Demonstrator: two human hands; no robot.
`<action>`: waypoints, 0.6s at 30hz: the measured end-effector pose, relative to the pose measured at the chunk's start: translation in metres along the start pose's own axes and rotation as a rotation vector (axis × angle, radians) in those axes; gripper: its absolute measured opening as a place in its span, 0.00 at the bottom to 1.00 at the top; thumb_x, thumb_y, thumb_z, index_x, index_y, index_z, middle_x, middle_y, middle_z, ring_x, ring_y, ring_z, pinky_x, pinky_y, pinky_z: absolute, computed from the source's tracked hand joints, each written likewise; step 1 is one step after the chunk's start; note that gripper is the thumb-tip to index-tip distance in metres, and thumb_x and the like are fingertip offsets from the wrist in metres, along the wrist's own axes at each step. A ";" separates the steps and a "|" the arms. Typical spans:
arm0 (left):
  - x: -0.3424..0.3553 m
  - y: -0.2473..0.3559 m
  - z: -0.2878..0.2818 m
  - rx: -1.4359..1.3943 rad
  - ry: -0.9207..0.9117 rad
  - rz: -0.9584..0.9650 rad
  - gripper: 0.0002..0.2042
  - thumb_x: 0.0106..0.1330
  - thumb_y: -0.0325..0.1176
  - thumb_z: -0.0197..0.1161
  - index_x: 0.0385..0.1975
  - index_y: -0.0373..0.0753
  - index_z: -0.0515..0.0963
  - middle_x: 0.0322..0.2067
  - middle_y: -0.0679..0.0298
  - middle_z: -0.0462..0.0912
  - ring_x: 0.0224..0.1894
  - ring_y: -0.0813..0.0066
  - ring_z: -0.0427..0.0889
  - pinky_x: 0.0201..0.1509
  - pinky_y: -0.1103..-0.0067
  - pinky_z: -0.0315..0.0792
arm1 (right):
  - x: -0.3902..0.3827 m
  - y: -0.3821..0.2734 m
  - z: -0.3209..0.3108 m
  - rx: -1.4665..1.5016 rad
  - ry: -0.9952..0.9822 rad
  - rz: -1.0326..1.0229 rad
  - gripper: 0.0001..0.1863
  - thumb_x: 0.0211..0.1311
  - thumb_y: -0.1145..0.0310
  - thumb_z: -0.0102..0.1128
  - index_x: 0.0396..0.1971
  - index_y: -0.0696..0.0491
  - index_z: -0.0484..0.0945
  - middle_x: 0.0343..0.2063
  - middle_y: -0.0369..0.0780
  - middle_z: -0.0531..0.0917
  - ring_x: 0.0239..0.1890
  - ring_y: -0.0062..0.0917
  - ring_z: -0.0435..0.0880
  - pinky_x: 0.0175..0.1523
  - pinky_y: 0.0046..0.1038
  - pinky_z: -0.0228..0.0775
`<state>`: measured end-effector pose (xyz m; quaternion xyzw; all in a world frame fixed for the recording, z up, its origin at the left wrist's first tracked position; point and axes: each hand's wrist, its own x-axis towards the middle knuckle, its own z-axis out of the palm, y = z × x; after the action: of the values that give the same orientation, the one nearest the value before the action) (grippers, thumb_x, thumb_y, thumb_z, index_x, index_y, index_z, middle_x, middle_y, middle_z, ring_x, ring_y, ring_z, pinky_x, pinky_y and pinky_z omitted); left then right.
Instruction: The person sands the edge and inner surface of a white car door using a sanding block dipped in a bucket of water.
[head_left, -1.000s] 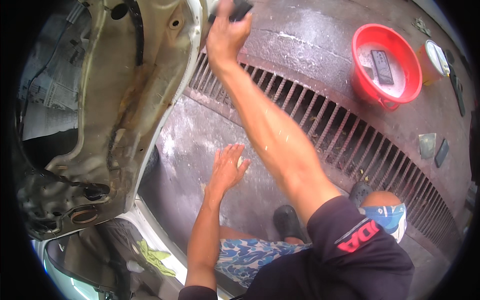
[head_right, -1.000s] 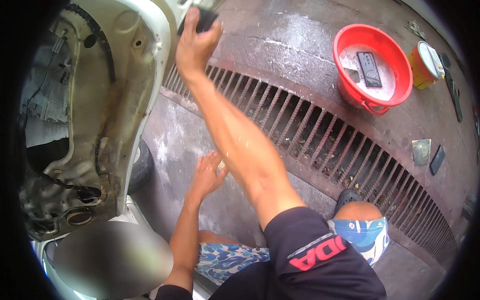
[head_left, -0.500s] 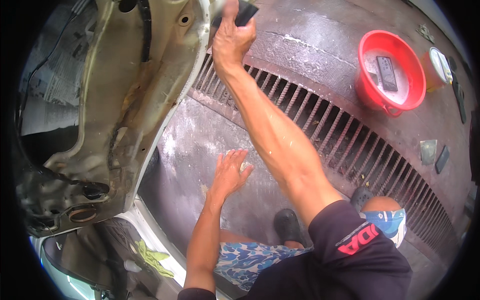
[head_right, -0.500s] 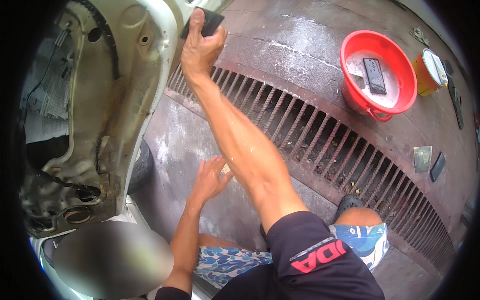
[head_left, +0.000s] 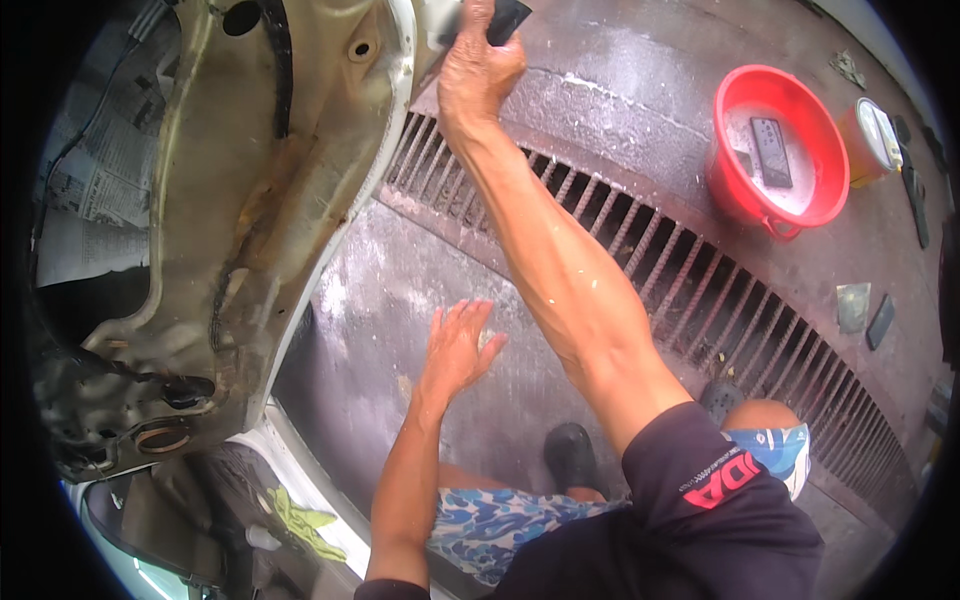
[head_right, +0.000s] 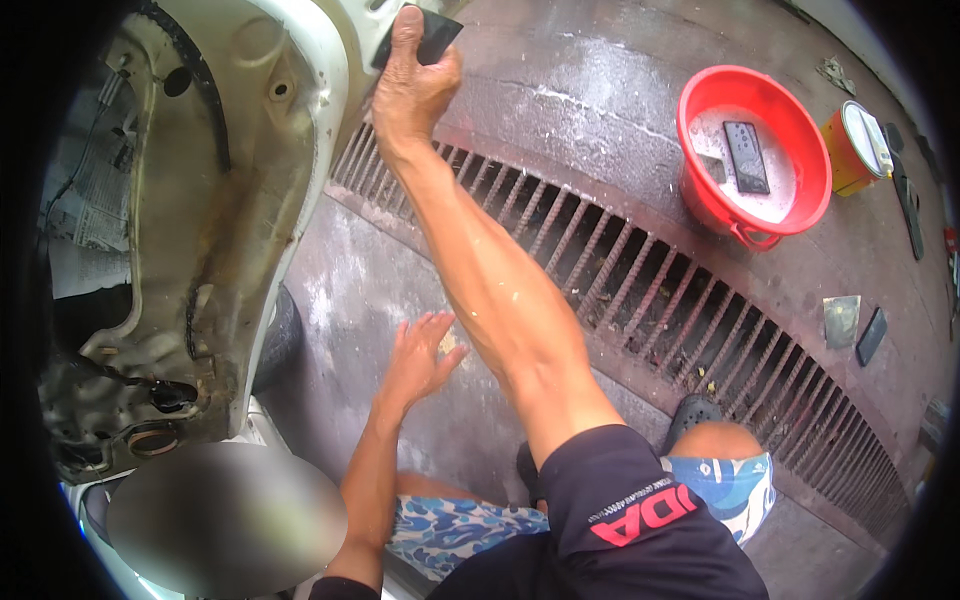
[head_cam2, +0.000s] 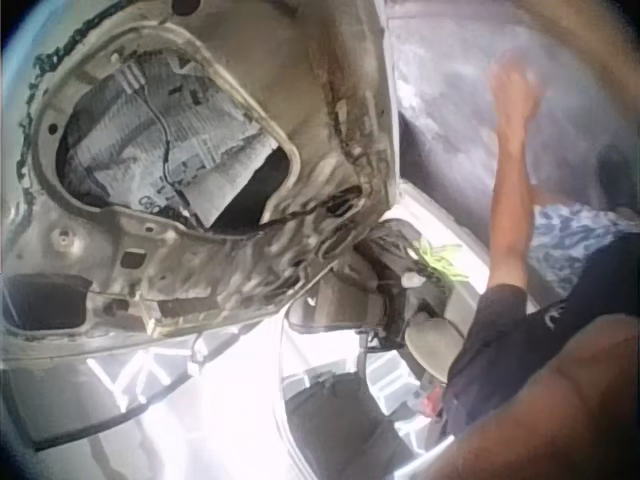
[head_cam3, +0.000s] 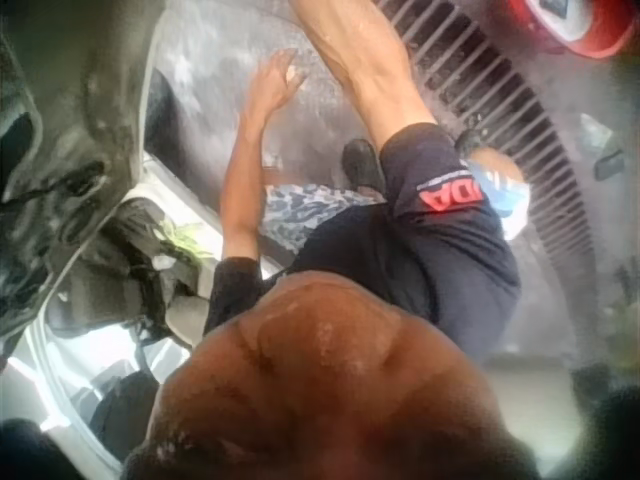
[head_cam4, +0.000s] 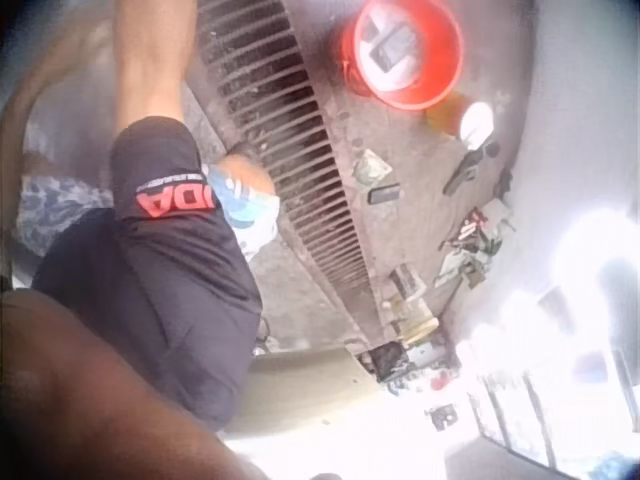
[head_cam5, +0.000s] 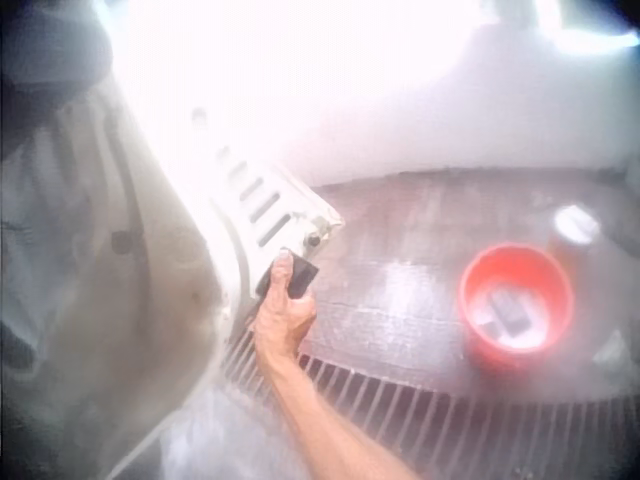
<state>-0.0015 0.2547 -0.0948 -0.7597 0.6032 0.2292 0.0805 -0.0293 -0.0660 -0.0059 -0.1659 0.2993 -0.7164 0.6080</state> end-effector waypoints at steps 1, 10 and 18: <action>0.003 0.002 0.001 -0.003 0.019 0.014 0.29 0.72 0.49 0.62 0.68 0.40 0.72 0.67 0.52 0.75 0.73 0.50 0.67 0.77 0.48 0.53 | -0.005 0.006 -0.004 -0.102 0.039 0.037 0.36 0.68 0.32 0.59 0.33 0.58 0.77 0.28 0.39 0.82 0.34 0.24 0.83 0.38 0.33 0.78; 0.008 0.004 0.006 0.047 -0.056 0.005 0.30 0.71 0.51 0.63 0.67 0.39 0.73 0.66 0.52 0.76 0.73 0.50 0.68 0.78 0.49 0.52 | -0.011 0.017 -0.001 -0.097 0.136 0.002 0.35 0.70 0.33 0.57 0.32 0.57 0.78 0.28 0.34 0.82 0.29 0.20 0.78 0.37 0.31 0.75; 0.006 0.002 0.003 0.048 -0.072 -0.044 0.31 0.70 0.53 0.63 0.68 0.40 0.73 0.66 0.53 0.76 0.73 0.50 0.67 0.78 0.50 0.51 | -0.014 0.009 -0.008 -0.087 0.049 0.010 0.39 0.66 0.31 0.60 0.39 0.60 0.78 0.35 0.42 0.84 0.37 0.30 0.83 0.49 0.35 0.78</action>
<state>-0.0032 0.2498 -0.1003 -0.7620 0.5882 0.2401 0.1252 -0.0242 -0.0509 -0.0162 -0.1731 0.3458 -0.7036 0.5961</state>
